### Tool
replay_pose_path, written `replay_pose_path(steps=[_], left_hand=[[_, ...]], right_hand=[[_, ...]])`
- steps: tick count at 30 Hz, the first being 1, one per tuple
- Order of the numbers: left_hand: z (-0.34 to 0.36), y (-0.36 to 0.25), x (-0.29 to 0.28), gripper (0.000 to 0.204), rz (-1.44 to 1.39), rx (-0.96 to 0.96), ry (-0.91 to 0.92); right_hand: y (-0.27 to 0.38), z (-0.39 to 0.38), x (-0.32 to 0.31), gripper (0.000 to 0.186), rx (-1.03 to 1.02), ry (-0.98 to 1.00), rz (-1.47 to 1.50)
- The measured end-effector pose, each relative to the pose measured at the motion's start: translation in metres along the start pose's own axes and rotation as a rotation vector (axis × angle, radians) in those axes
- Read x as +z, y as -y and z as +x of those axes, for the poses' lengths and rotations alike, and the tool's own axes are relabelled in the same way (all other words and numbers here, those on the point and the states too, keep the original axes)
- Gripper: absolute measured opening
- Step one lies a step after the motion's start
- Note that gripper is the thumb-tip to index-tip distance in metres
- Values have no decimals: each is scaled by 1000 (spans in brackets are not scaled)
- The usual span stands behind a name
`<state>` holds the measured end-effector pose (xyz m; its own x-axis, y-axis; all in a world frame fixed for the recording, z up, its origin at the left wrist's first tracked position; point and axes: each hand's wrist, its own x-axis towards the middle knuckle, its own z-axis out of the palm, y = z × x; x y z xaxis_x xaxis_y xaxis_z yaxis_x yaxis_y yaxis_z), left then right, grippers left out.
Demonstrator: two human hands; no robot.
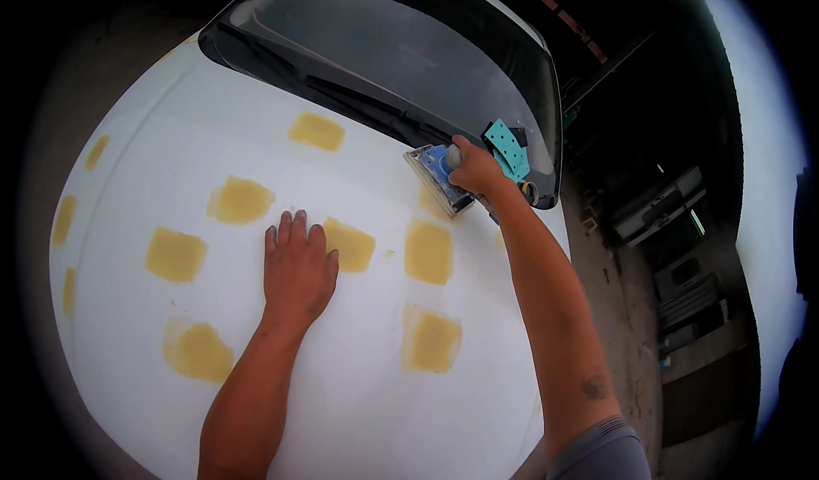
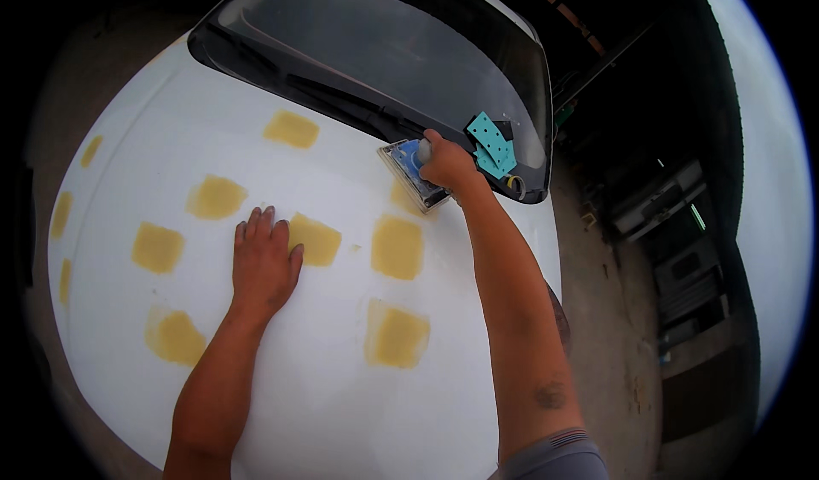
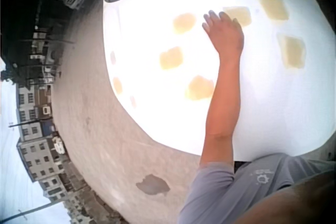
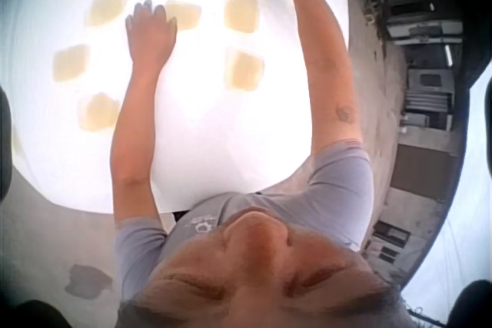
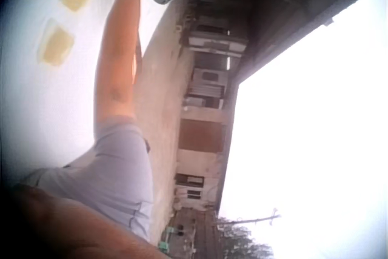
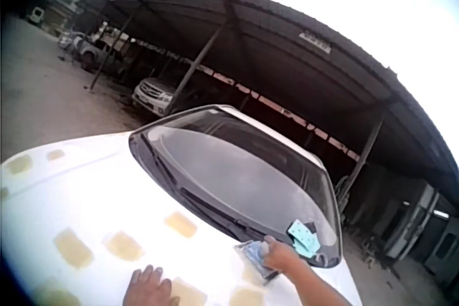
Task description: The person uses a pneumatic sander to smooth yellow filler patches on a white car hood. They move the sander across multiple spots while occasionally touching the surface with their left hand to check smoothness.
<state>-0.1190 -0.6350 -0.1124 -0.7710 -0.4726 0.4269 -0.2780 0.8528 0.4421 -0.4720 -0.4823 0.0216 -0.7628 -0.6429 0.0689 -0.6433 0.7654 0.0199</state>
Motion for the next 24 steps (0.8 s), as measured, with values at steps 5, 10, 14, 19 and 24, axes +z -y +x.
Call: replay_pose_path(steps=[5, 10, 14, 19, 24], left_hand=[[2, 5, -1, 45, 1, 14, 15], [1, 9, -6, 45, 12, -4, 27], [6, -7, 3, 45, -2, 14, 14], [-1, -4, -1, 44, 41, -6, 20], [3, -2, 0, 45, 31, 29, 31]], right_hand=[[9, 10, -2, 86, -22, 7, 7], [-39, -13, -6, 87, -6, 56, 2], [-112, -22, -4, 90, -70, 7, -6], [-39, -1, 1, 92, -157, 52, -1], [19, 19, -5, 89, -259, 48, -21]])
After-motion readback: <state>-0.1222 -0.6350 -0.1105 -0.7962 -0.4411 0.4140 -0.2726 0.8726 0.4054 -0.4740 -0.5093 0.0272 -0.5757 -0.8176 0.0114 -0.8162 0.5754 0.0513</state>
